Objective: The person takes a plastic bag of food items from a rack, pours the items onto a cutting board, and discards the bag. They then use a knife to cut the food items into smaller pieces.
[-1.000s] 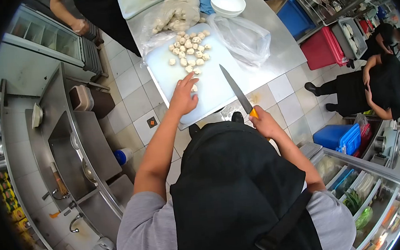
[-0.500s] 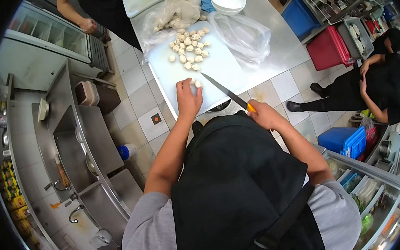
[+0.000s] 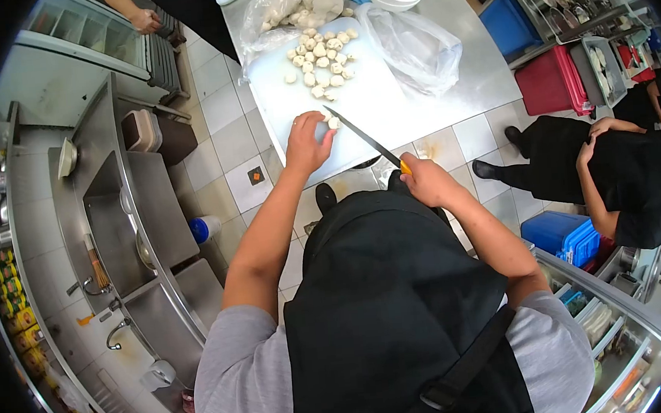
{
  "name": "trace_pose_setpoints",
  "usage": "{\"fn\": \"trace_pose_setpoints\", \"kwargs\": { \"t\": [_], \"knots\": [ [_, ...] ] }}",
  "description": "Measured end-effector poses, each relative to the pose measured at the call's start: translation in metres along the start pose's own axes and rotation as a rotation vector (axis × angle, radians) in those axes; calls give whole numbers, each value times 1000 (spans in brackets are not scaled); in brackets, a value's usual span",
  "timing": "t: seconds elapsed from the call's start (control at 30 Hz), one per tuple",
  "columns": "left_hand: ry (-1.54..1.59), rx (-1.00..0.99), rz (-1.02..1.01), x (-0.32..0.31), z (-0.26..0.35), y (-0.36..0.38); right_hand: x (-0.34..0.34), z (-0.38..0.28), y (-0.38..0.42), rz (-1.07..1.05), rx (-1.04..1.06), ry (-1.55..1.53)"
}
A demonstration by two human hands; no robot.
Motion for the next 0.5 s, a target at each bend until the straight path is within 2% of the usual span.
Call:
{"fn": "trace_pose_setpoints", "kwargs": {
  "t": [0.13,0.23,0.3,0.37,0.5],
  "knots": [
    [11,-7,81,-2,4,7,-5,2,0,16,-10,33],
    [62,55,80,-7,-5,6,-6,1,0,24,-8,50],
    [51,52,75,-4,-5,4,-3,-3,4,39,-24,63],
    [-12,-31,68,0,5,1,2,-8,8,54,-39,73],
    [-17,-14,57,-3,1,1,15,-24,20,77,-18,94]
  ]
}}
Point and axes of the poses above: each hand's wrist, its own y-axis away from the middle knuckle, its own x-axis out of the back of the hand, z = x × y, the point moved 9 cm from there along -y, towards the middle knuckle, and after that the axes turned 1 degree about -x, right-handed, at the moved point
